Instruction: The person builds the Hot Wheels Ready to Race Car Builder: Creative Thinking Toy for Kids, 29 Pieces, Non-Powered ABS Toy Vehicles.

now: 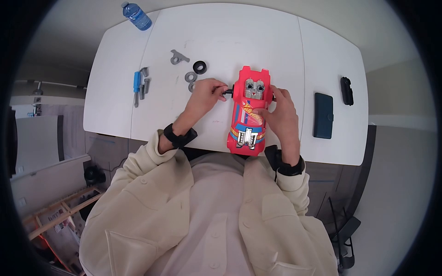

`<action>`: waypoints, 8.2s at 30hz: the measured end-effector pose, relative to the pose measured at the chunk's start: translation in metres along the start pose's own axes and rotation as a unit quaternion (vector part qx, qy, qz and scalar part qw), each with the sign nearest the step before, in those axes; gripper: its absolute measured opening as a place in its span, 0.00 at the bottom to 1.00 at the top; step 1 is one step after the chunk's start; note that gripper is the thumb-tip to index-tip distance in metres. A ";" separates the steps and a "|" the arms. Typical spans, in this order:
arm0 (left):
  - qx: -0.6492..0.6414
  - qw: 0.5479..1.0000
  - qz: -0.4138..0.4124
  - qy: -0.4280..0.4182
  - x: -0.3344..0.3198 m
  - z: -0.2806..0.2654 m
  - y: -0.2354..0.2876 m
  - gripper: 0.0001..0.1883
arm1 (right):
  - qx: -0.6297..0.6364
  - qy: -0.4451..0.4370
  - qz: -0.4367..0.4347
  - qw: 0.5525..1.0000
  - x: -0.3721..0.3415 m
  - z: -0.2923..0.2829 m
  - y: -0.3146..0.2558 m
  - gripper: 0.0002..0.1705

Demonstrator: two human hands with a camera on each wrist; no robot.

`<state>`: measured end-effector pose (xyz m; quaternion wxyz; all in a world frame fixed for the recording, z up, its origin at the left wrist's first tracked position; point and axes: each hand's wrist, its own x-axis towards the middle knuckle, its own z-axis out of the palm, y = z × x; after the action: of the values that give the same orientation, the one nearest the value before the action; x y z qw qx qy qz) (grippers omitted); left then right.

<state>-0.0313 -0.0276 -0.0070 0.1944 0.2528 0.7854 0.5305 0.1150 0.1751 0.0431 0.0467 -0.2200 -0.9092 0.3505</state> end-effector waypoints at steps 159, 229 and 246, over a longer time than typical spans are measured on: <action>0.400 0.905 0.145 0.002 0.006 0.006 0.038 0.05 | 0.016 0.054 -0.064 0.996 0.001 0.011 0.026 0.42; 0.043 0.979 -0.008 -0.199 -0.077 0.014 -0.012 0.21 | 0.145 -0.065 0.018 0.987 -0.093 -0.002 0.028 0.23; -0.062 0.969 -0.103 -0.214 -0.085 0.007 0.015 0.19 | 0.476 -0.165 0.164 0.848 -0.097 0.006 0.034 0.29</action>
<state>0.0433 -0.0687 0.0072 0.4271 0.2655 0.7130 0.4887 0.2130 0.1519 0.0223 -0.0627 -0.2556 -0.5762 0.7738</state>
